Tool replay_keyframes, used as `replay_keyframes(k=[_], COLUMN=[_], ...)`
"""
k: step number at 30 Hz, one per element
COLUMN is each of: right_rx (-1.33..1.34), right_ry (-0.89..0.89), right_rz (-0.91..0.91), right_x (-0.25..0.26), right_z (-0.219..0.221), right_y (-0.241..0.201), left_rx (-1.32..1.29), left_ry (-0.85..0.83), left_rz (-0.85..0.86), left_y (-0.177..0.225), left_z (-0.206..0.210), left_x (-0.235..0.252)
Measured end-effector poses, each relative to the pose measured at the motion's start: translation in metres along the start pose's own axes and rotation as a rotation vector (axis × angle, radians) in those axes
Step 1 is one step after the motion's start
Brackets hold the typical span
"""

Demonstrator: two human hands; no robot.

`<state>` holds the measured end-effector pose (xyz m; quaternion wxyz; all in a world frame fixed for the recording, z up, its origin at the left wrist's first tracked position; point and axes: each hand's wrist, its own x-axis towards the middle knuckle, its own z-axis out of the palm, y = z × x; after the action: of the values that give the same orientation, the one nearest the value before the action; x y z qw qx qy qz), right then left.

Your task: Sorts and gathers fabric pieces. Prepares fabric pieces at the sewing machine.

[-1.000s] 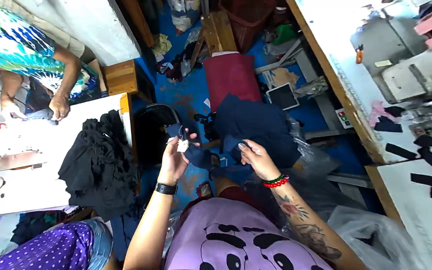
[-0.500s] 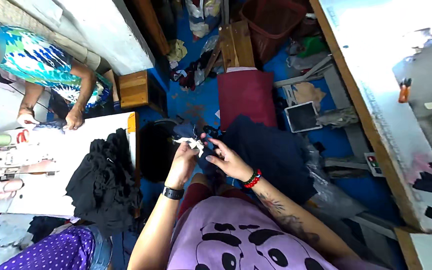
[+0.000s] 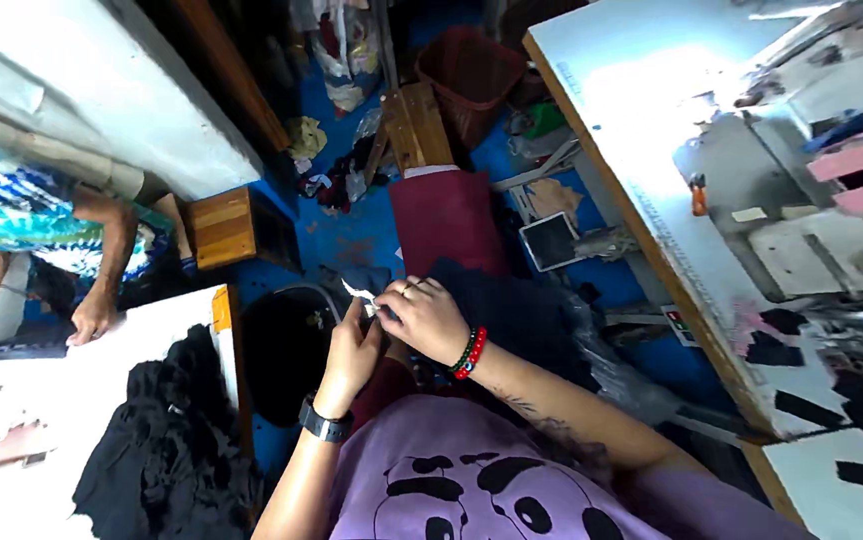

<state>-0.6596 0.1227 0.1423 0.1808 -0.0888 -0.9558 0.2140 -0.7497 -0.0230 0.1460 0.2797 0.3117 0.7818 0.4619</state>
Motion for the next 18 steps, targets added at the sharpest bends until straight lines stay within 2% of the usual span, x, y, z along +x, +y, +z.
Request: replay_keyframes(k=[3,5,8,10,13,18], right_rx=[-0.041,-0.015,0.267,0.455,0.537,1.031], right_ry=[0.021,0.018,-0.078,-0.062,0.044,0.174], right_rz=[0.012,0.094,0.383,0.553,0.664,0.869], right_x=[0.006,0.011,0.032,0.054,0.102,0.226], right_z=[0.007,0.011,0.014,0.021,0.034,0.039], right_y=[0.019,0.034,0.058,0.082,0.112,0.171], left_rx=[0.004,0.060,0.111,0.090,0.057,-0.100], left_ry=[-0.108,-0.214,-0.313,-0.356,-0.408,-0.457], left_rz=[0.003,0.004,0.019,0.041,0.076,0.067], left_y=[0.000,0.001,-0.002,-0.007,-0.012,-0.008], left_z=[0.002,0.004,0.005,0.002,-0.008,-0.057], left_x=[0.029,0.054,0.103,0.144,0.217,0.365])
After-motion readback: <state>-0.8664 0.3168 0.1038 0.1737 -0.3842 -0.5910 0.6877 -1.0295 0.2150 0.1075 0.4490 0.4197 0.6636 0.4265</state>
